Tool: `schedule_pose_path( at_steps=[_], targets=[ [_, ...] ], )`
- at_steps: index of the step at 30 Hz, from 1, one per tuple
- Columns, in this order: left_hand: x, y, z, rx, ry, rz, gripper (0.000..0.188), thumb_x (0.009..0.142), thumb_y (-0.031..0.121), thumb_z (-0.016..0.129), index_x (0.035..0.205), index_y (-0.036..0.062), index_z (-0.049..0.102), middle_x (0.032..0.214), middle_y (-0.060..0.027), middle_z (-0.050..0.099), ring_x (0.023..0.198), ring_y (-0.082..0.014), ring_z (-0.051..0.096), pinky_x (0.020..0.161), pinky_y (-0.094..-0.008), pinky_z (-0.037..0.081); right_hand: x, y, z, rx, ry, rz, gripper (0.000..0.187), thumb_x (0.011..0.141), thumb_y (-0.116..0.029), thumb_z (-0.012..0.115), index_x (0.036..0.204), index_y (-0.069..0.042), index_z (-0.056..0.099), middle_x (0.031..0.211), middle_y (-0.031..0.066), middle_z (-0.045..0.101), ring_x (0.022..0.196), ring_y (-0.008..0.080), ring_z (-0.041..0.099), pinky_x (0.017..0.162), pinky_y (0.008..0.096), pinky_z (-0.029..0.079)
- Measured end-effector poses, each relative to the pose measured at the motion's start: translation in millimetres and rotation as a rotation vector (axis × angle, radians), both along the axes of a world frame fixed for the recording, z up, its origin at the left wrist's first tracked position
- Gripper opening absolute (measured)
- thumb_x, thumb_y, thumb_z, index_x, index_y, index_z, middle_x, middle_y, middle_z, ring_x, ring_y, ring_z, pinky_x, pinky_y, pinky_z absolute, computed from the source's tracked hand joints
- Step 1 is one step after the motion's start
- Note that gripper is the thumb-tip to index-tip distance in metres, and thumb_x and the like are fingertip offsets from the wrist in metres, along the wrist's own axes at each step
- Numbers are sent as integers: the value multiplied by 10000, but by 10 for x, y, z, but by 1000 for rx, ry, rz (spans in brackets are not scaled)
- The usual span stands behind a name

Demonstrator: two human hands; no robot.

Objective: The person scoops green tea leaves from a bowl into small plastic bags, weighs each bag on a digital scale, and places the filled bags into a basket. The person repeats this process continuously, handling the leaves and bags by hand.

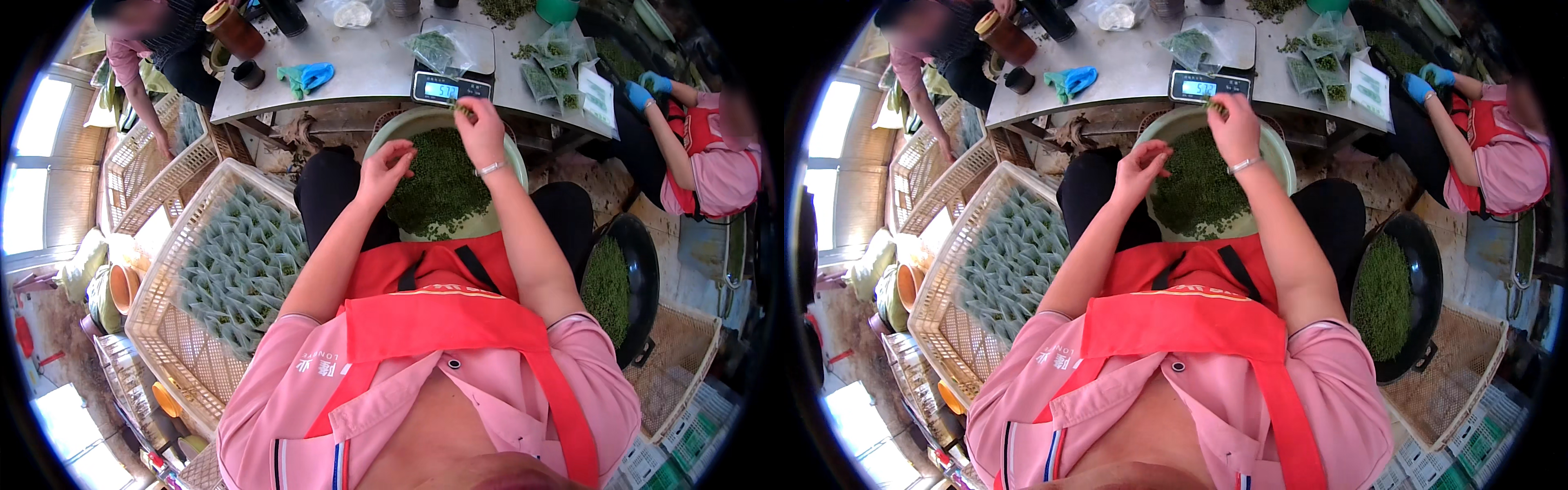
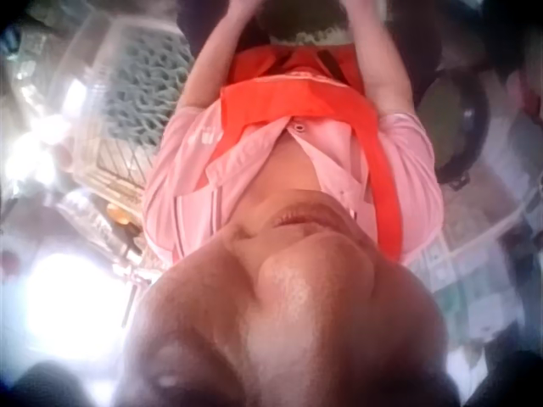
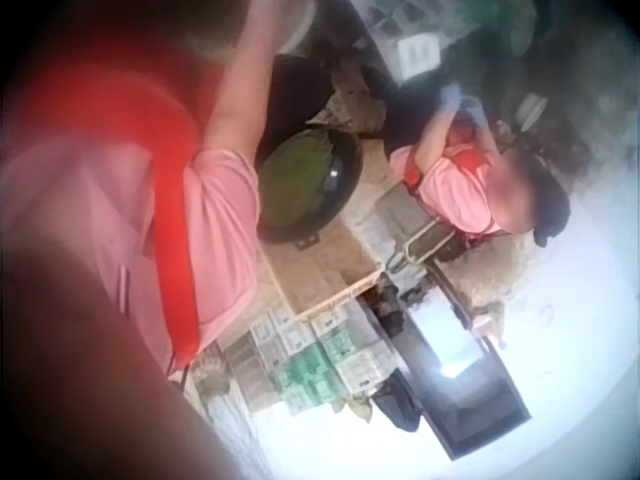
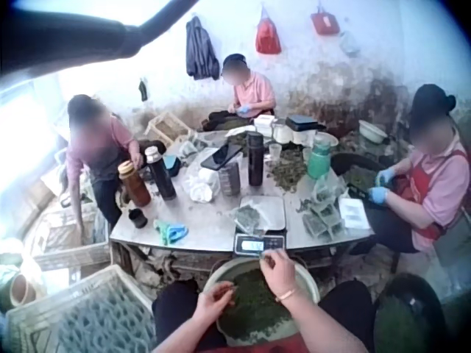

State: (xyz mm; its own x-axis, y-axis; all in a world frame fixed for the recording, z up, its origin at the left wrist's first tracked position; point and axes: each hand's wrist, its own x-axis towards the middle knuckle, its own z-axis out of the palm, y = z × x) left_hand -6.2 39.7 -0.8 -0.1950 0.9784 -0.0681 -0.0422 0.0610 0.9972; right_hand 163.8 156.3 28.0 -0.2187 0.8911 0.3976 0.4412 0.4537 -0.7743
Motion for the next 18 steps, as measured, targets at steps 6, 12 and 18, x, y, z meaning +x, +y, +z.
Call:
schedule_pose_path(
  at_steps=[6,12,18],
  targets=[
    [83,24,113,37,448,-208,395,849,91,622,1228,65,516,989,-36,652,724,-85,620,638,-227,508,78,-510,-169,-412,52,264,151,758,-76,635,902,-36,617,876,90,617,681,176,606,635,292,487],
    [102,-43,150,31,451,-176,321,860,109,612,1169,44,553,936,-46,654,678,-92,614,623,-233,501,44,-594,-88,-696,182,337,96,851,-49,569,932,-3,593,779,40,612,634,101,611,559,228,500],
    [14,-6,-8,-87,256,-222,212,851,115,613,1029,2,593,848,-52,652,659,-102,621,606,-229,492,54,-588,-138,-772,286,389,115,852,-56,583,952,-5,606,804,44,606,645,103,614,566,226,507]
  ],
)
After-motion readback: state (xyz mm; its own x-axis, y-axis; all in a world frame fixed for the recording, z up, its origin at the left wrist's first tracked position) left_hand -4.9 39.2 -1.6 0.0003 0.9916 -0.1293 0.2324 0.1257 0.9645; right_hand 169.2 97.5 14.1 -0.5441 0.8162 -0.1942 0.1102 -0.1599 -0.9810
